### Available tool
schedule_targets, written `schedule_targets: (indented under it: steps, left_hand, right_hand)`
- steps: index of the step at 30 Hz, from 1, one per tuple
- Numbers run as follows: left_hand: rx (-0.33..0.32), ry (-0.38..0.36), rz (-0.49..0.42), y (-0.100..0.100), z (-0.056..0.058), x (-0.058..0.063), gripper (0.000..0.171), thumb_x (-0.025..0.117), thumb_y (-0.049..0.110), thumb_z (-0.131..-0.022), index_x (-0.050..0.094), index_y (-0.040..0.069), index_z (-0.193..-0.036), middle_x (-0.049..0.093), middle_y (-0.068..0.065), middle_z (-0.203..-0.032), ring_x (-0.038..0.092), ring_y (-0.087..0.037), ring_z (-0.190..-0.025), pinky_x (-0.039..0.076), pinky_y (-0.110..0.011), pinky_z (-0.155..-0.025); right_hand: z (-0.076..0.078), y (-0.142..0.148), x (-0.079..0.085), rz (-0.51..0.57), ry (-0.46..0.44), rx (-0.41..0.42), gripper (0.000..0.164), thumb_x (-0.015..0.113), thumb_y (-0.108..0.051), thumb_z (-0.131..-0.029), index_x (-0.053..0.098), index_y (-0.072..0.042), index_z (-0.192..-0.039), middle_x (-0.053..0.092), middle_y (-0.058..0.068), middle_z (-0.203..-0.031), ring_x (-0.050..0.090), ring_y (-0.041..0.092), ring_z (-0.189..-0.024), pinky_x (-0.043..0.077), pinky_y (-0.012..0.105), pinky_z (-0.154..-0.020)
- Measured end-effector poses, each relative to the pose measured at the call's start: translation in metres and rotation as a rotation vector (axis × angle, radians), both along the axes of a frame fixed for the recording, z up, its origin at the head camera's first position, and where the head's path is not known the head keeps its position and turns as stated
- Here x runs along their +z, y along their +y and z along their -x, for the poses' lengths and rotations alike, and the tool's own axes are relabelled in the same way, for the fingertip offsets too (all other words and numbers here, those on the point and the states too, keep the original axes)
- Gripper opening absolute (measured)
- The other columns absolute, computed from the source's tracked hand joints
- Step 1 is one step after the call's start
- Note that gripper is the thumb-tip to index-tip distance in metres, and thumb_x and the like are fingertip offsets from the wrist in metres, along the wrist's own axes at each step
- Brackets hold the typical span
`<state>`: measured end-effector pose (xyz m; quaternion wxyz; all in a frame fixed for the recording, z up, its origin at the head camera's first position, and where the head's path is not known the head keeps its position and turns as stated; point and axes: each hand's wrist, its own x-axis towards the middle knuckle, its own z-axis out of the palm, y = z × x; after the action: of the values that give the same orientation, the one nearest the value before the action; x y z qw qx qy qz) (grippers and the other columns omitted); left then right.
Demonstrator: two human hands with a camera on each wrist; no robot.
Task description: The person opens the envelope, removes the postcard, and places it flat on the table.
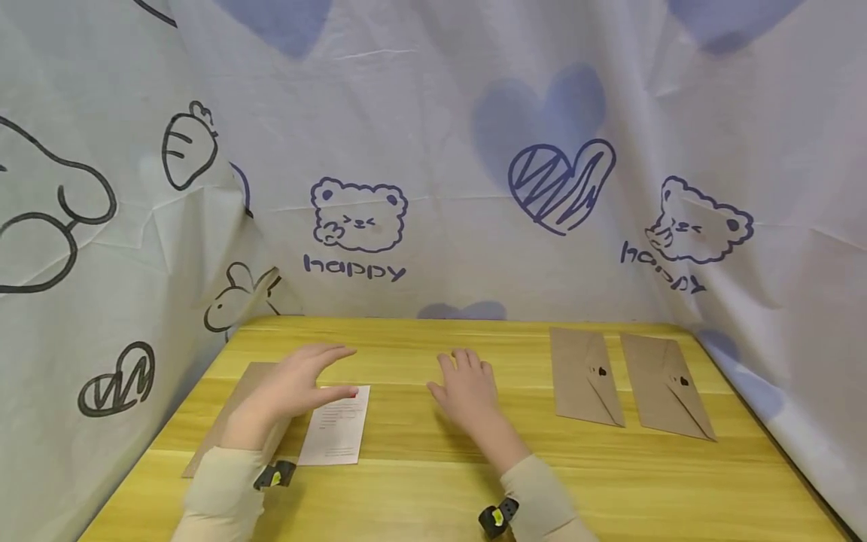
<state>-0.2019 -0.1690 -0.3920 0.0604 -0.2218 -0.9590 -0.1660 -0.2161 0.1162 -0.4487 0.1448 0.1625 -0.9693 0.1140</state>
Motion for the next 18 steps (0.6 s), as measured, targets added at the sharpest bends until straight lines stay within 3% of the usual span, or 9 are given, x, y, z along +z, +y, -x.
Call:
schedule_targets:
  steps: [9, 18]
  left_hand:
    - [-0.119, 0.220, -0.040, 0.043, 0.006, -0.017, 0.055, 0.067, 0.048, -0.087, 0.059, 0.020, -0.134, 0.055, -0.008, -0.142, 0.049, -0.033, -0.133, 0.039, -0.058, -0.108]
    - [-0.206, 0.355, -0.022, 0.081, 0.007, -0.029, 0.035, 0.066, 0.041, -0.091, 0.067, 0.022, -0.120, 0.065, 0.000, -0.128, 0.060, -0.022, -0.120, 0.046, -0.044, -0.104]
  right_hand:
    - [-0.018, 0.054, -0.011, 0.044, 0.048, -0.052, 0.049, 0.067, -0.037, -0.091, 0.057, -0.008, -0.129, 0.055, 0.017, -0.129, 0.049, 0.038, -0.124, 0.045, 0.059, -0.093]
    - [-0.033, 0.100, -0.016, 0.172, 0.022, -0.061, 0.049, 0.066, -0.029, -0.092, 0.055, -0.001, -0.130, 0.053, 0.027, -0.129, 0.048, 0.046, -0.122, 0.040, 0.064, -0.100]
